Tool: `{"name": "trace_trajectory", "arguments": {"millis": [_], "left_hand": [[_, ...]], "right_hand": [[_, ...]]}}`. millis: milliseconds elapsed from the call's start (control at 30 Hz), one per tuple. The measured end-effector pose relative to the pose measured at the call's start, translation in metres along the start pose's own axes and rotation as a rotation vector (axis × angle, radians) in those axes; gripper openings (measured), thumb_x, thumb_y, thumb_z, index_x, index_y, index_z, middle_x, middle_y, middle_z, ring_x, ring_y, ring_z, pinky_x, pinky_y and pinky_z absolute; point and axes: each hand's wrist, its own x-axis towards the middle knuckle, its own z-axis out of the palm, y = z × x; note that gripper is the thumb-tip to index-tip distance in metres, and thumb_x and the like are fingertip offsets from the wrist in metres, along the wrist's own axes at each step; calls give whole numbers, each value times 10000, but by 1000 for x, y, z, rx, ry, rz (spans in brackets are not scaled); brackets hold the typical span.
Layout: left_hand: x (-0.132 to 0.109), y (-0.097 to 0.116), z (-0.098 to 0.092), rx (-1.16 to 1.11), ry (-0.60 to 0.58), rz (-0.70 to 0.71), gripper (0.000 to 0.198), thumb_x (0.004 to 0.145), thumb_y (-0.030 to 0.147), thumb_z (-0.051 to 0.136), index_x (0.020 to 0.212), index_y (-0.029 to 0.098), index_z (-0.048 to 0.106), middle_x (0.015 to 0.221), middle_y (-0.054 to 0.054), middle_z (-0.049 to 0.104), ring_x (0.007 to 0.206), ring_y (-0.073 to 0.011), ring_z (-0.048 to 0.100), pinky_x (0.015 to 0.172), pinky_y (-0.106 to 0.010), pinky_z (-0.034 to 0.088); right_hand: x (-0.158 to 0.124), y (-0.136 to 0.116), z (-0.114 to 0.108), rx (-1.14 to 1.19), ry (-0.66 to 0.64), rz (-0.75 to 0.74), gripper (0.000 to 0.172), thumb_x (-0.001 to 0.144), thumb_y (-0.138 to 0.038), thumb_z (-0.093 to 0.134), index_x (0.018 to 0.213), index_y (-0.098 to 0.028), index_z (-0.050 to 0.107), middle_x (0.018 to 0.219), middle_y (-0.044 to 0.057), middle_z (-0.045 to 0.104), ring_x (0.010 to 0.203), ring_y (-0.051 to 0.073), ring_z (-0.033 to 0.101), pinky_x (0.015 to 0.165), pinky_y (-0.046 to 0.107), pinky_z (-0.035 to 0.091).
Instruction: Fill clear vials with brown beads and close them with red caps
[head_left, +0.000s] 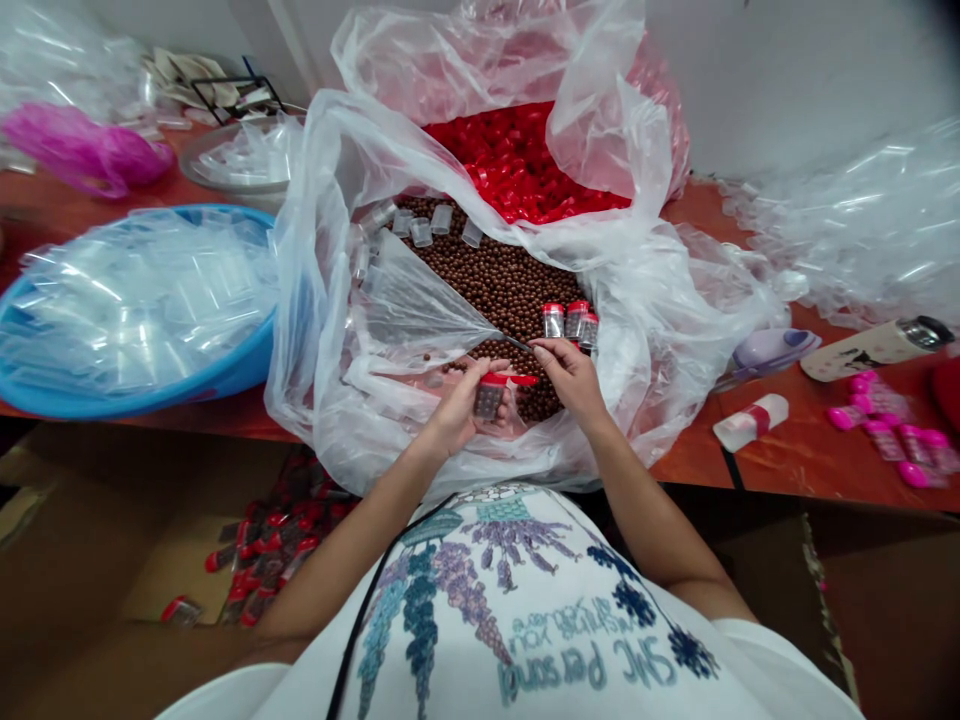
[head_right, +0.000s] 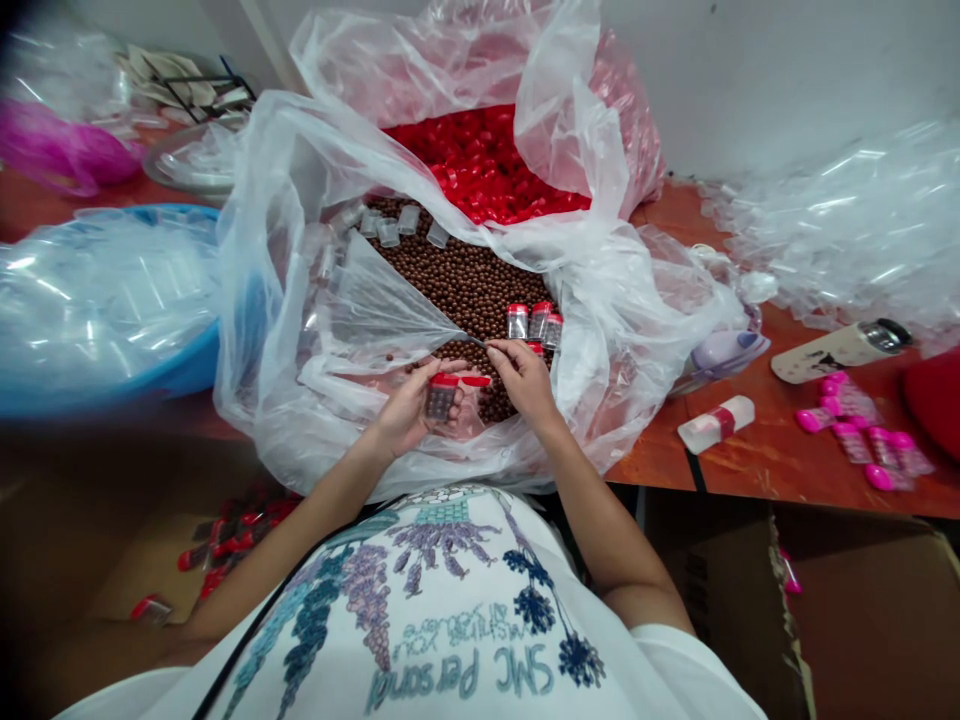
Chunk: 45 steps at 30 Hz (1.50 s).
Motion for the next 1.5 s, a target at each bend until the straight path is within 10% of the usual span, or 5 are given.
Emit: {"name": "trace_trajectory", "arguments": {"millis": [400,600,900,1500], "left_hand": [[4,-15,5,127,56,19,511,867,592,424,1081,172,622,617,-30,636,378,-121,530,392,-228,426],[-4,5,1,48,48,91,590,874,612,373,1200,148,539,644,-35,616,472,-125,574,450,-218,459],[3,-5,11,81,53,61,623,835,671,381,1084,144,599,669,-45,621,480,-132,578,416,-211,424],[15,-31,2,96,263,207,350,814,419,567,1030,154,648,782,-34,680,658,-144,625,569,-222,481]], "right_hand": [[-7,-45,-5,-323,-448,-385,289,929,-344,494,1148,-233,646,1148,64,656,1022,196,577,919,366,421],[-26,-45,-18,-393,-69,-170,308,930,-431,462,1037,-207,644,934,72,664,891,200,599,790,316,457],[-35,-43,8,-626,-229,-256,815,759,-576,629,1370,-102,370,1155,189,579,1022,333,535,858,456,442],[-32,-19,20,-576,-305,-460,693,798,-542,587,1299,-89,431,1120,186,597,994,300,549,838,430,449]]}}
